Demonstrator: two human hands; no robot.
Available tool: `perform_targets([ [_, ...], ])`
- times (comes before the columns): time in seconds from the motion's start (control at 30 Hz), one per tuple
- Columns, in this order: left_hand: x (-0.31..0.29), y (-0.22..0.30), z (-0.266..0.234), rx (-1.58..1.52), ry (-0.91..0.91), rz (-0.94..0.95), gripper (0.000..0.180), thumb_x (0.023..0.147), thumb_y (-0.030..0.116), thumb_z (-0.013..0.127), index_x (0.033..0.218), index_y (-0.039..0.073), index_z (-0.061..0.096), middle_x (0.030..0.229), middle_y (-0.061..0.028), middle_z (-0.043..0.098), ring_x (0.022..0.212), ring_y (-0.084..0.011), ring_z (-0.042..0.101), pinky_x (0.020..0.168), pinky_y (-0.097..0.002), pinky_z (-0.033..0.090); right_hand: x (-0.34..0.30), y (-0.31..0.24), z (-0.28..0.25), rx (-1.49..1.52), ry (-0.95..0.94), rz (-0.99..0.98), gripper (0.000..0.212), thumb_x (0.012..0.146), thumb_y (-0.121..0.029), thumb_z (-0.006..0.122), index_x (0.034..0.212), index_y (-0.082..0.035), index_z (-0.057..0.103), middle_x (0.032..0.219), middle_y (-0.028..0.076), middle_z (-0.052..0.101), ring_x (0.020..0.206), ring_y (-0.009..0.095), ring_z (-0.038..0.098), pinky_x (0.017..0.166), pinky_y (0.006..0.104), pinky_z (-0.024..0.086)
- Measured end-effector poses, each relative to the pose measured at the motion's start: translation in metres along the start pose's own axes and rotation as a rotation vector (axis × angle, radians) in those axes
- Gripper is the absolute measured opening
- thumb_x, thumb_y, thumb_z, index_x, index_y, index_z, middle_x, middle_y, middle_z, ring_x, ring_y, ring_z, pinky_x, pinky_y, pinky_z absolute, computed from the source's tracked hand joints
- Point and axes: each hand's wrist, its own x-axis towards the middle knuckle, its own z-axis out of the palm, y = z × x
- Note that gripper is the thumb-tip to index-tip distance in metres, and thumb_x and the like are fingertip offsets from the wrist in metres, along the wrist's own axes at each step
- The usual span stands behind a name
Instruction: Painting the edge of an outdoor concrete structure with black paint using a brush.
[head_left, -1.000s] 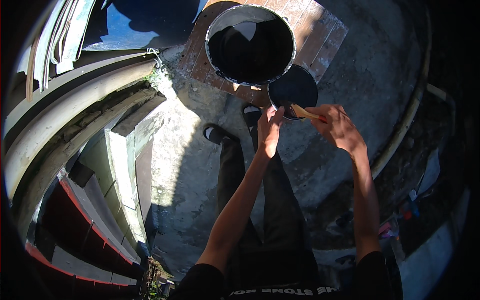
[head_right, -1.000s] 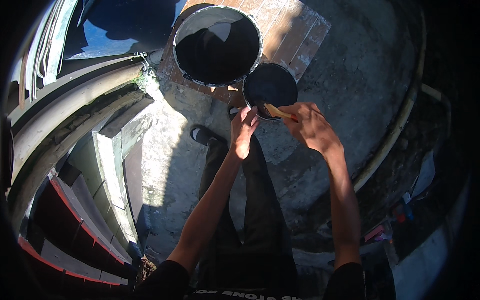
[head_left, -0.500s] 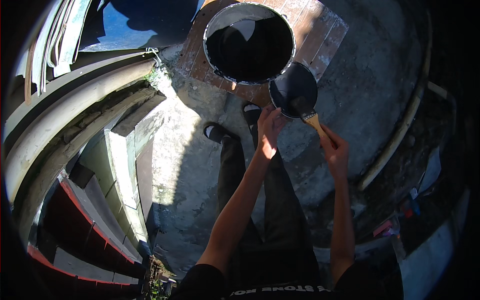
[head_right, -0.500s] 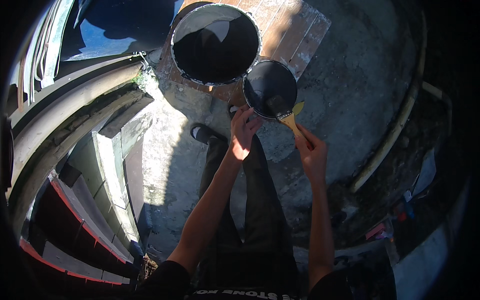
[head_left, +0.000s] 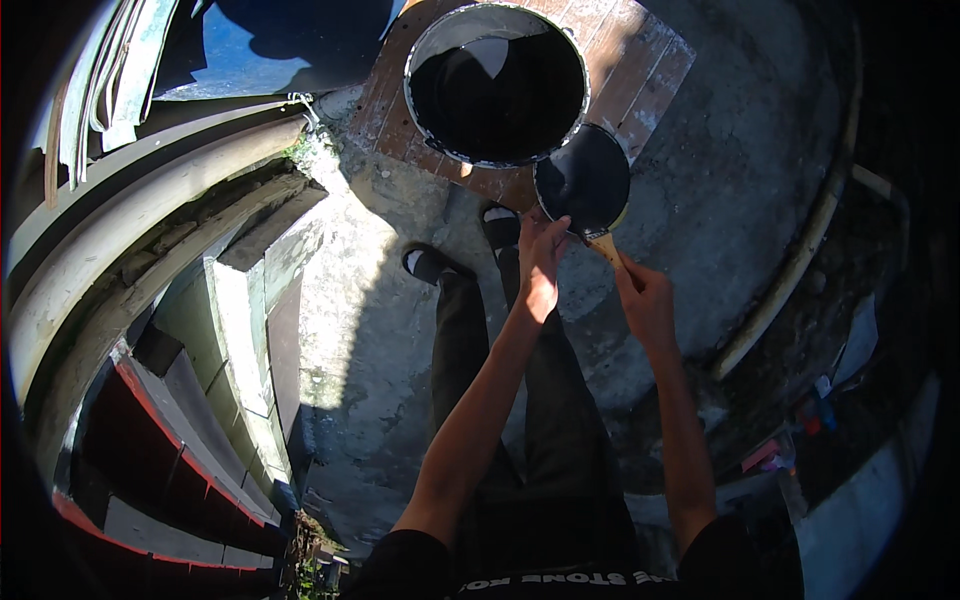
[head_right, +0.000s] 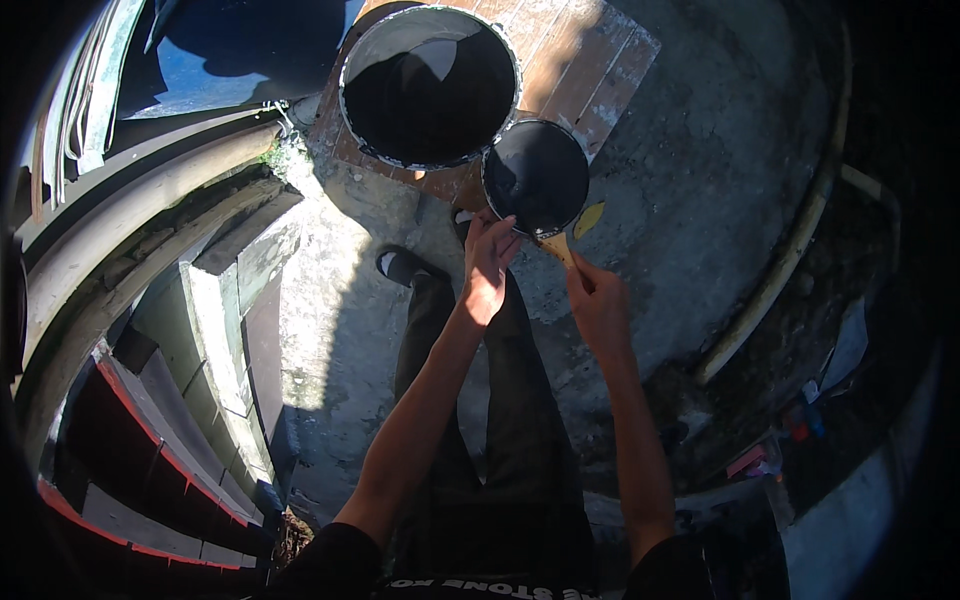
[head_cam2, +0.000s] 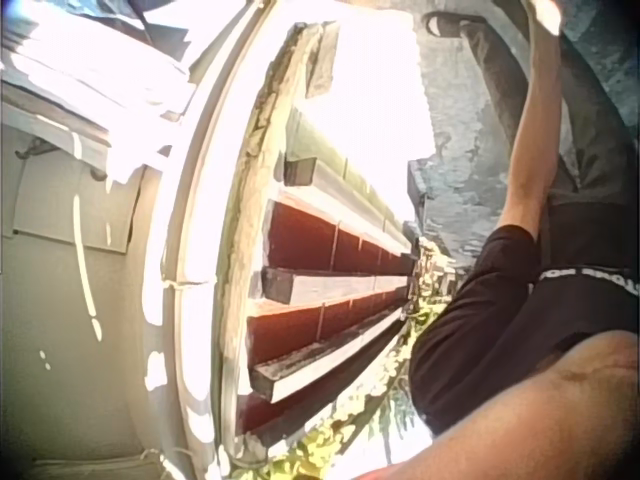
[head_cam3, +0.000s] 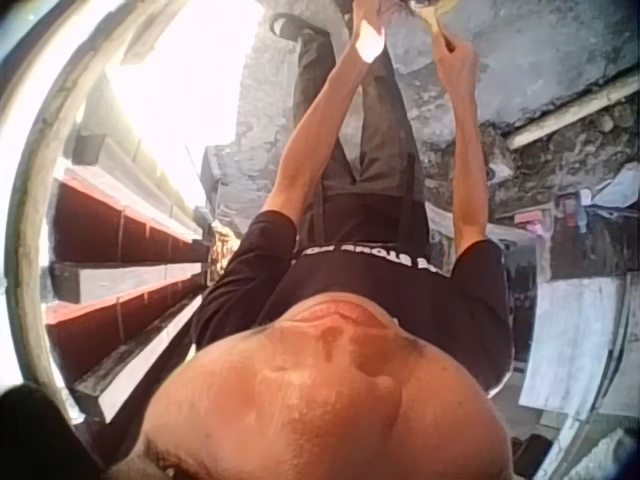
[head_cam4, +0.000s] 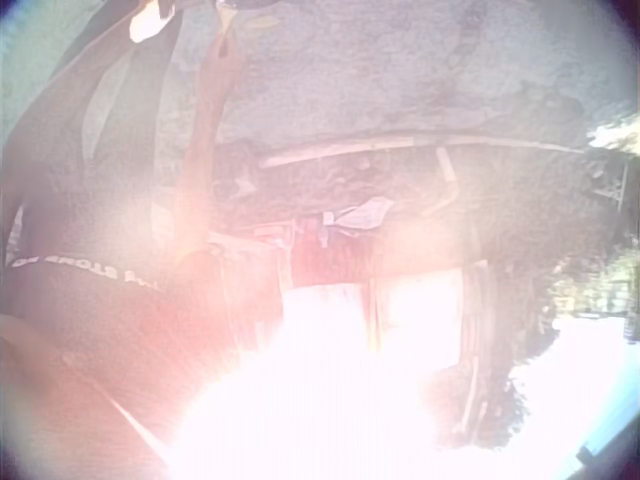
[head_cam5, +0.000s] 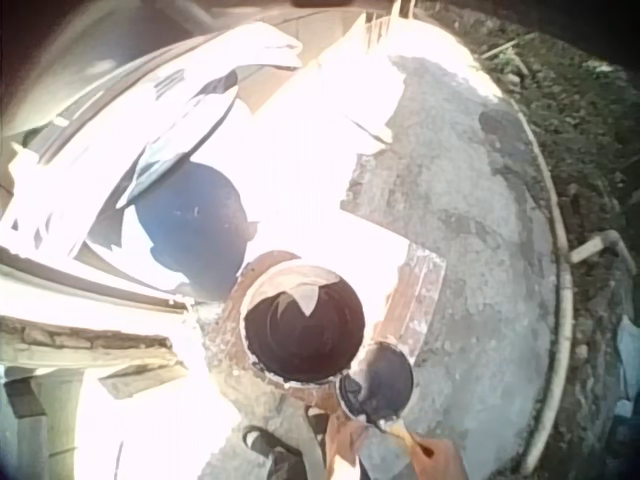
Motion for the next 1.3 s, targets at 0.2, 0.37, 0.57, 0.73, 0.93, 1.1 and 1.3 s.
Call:
perform_targets([
  [0.2, -0.001, 0.001, 0.002, -0.014, -0.031, 0.072, 0.037, 0.088, 0.019, 0.062, 0.121, 0.011, 0.048, 0.115, -0.0036, 0.056, 0.113, -0.0179, 0.054, 0.102, -0.0364, 0.036, 0.016, -0.032, -0.018, -0.15, -0.138, 0.036, 0.027, 0.093, -0.017, 0.053, 0.107, 0.003, 0.065, 0.061, 0.011, 0.052, 0.057, 0.009, 0.046, 0.053, 0.0329, 0.038],
  [0.37, 0.0, 0.001, 0.001, 0.053, -0.044, 0.07, 0.038, 0.088, 0.022, 0.063, 0.121, 0.013, 0.048, 0.117, -0.003, 0.055, 0.113, -0.0172, 0.053, 0.101, -0.0371, 0.036, 0.036, -0.049, -0.029, -0.198, -0.216, 0.089, 0.026, 0.088, -0.017, 0.055, 0.095, 0.005, 0.066, 0.06, 0.013, 0.054, 0.057, 0.011, 0.048, 0.054, 0.0338, 0.04],
  [0.57, 0.004, -0.004, -0.001, 0.174, 0.075, -0.02, 0.044, 0.09, 0.033, 0.06, 0.126, 0.012, 0.046, 0.119, -0.0047, 0.054, 0.116, -0.0197, 0.051, 0.102, -0.0385, 0.034, 0.067, -0.053, -0.036, -0.284, -0.32, 0.124, 0.028, 0.082, -0.019, 0.056, 0.083, 0.007, 0.067, 0.055, 0.012, 0.054, 0.05, 0.013, 0.048, 0.05, 0.0352, 0.04],
  [0.73, 0.011, -0.005, -0.006, 0.131, 0.095, 0.015, 0.055, 0.094, 0.049, 0.05, 0.132, 0.011, 0.043, 0.123, -0.0072, 0.054, 0.118, -0.0231, 0.05, 0.101, -0.0408, 0.033, 0.087, -0.05, -0.042, -0.372, -0.467, 0.094, 0.031, 0.087, -0.021, 0.058, 0.087, 0.006, 0.073, 0.051, -0.001, 0.045, 0.048, 0.006, 0.04, 0.045, 0.0296, 0.032],
  [0.93, 0.024, -0.009, -0.012, 0.104, 0.103, -0.038, 0.059, 0.091, 0.057, 0.05, 0.128, 0.011, 0.05, 0.119, -0.0073, 0.058, 0.116, -0.0235, 0.051, 0.098, -0.0413, 0.033, 0.067, -0.055, -0.06, -0.088, -0.386, 0.046, 0.033, 0.091, -0.025, 0.055, 0.071, -0.001, 0.064, 0.053, -0.003, 0.043, 0.045, 0.005, 0.038, 0.043, 0.0277, 0.029],
  [1.1, 0.037, -0.006, -0.019, 0.004, 0.087, -0.074, 0.059, 0.09, 0.055, 0.053, 0.127, 0.01, 0.053, 0.117, -0.0067, 0.06, 0.116, -0.0229, 0.052, 0.101, -0.0437, 0.032, 0.036, -0.035, -0.054, 0.369, -0.352, 0.273, 0.035, 0.1, -0.033, 0.048, 0.104, -0.001, 0.062, 0.062, -0.001, 0.055, 0.043, 0.002, 0.035, 0.04, 0.0213, 0.025],
  [1.3, 0.015, 0.0, -0.079, -0.026, 0.145, -0.067, 0.06, 0.09, 0.043, 0.06, 0.137, 0.007, 0.05, 0.121, -0.0094, 0.061, 0.117, -0.0246, 0.054, 0.1, -0.0398, 0.038, -0.008, 0.017, -0.018, 0.832, -0.27, 0.46, 0.035, 0.105, -0.027, 0.038, 0.119, -0.001, 0.055, 0.075, 0.004, 0.058, 0.048, 0.003, 0.038, 0.041, 0.0196, 0.027],
])
